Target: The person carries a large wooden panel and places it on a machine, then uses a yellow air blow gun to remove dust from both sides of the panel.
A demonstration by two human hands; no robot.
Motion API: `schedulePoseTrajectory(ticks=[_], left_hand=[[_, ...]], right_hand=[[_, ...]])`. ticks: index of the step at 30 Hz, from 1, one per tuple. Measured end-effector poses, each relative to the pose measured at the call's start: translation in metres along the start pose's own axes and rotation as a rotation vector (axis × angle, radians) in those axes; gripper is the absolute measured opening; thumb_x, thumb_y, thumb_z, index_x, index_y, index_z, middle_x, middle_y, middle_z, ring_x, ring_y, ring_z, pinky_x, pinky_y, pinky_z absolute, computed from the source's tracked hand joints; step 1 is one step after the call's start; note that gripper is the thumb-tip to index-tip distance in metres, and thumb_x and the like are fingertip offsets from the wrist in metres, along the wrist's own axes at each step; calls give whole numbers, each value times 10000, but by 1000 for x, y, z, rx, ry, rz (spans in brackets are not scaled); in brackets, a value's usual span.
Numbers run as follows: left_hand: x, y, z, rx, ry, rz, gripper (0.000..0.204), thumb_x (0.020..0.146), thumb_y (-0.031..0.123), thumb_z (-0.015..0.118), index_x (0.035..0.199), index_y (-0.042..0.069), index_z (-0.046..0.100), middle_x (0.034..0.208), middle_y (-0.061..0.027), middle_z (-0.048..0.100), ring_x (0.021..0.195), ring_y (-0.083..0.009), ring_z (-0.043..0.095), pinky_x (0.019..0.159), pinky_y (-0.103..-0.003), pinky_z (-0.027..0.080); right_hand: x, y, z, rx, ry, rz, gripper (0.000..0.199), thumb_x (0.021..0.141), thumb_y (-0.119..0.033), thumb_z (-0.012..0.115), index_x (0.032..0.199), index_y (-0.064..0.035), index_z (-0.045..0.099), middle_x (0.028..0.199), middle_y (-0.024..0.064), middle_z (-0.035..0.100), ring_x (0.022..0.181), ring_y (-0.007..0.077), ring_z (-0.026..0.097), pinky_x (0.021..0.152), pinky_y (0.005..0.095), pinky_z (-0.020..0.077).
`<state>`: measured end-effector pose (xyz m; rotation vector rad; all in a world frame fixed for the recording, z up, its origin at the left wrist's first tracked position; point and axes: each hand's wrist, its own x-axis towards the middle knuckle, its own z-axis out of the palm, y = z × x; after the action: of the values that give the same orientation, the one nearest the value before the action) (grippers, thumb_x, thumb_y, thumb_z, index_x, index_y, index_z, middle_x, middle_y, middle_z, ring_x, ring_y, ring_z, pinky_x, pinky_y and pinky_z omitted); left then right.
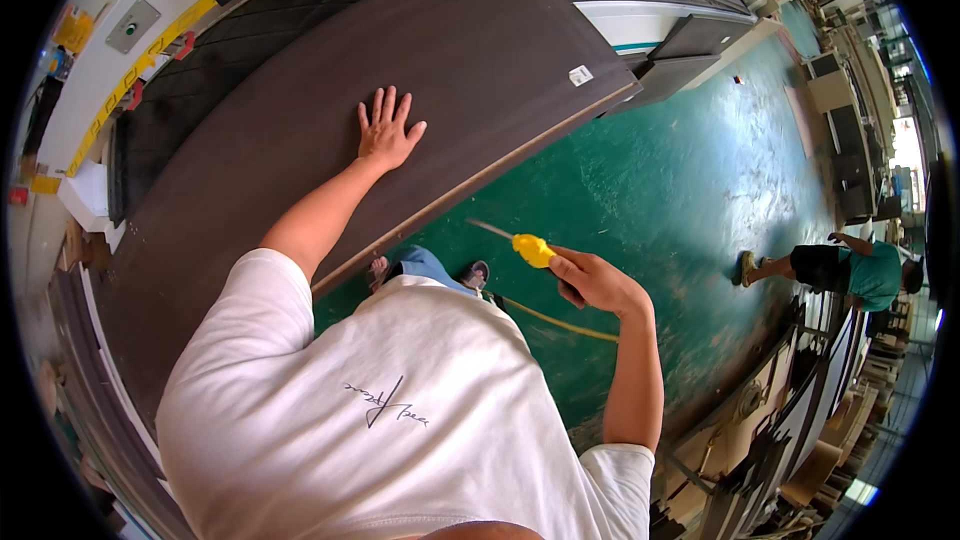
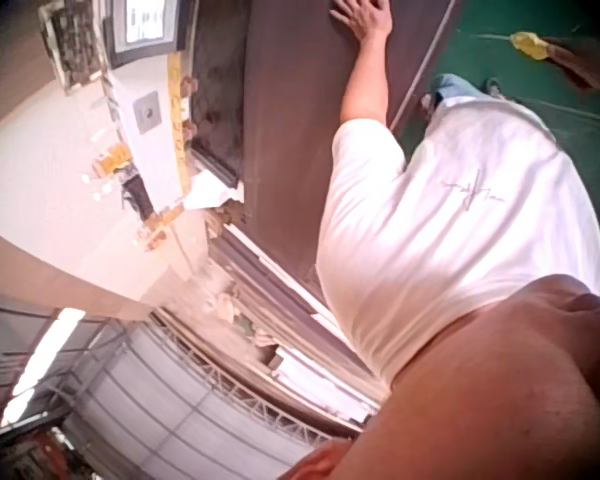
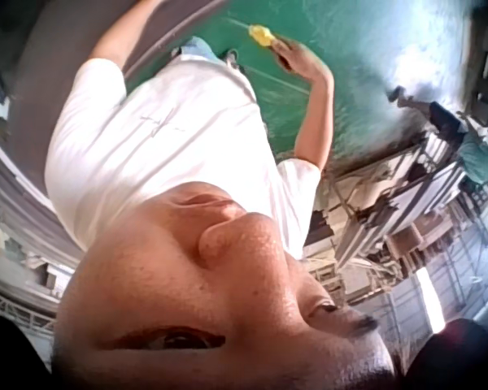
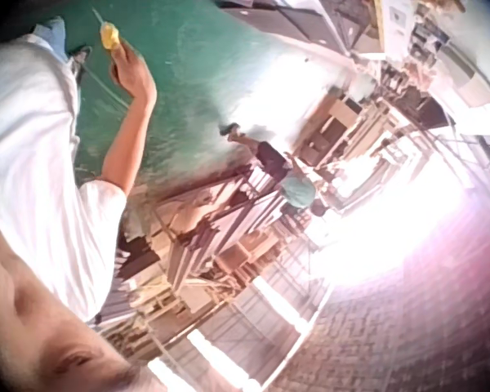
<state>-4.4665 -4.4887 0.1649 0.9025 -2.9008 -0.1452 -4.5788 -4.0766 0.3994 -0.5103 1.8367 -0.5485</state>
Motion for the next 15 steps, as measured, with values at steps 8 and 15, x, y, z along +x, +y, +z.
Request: schedulePoseTrajectory(ticks=[8,15], left_hand=[[21,14,-5,33,-20,-96,688,1036,579,425,1608,208,336,1705,-80,218,1584,-280,144,1261,-592,81],[137,-17,20,87,81,-253,721,1029,623,403,1610,201,343,1702,-77,239,1581,-262,168,1253,-604,98]], right_hand=[[60,57,-166,321,621,-16,521,1094,-473,442,1438,-105,574,641,-16,456,501,71,421,446,265,347],[117,61,-265,273,591,81,523,1094,-499,427,1393,-103,591,654,3,510,491,92,464,442,279,356]])
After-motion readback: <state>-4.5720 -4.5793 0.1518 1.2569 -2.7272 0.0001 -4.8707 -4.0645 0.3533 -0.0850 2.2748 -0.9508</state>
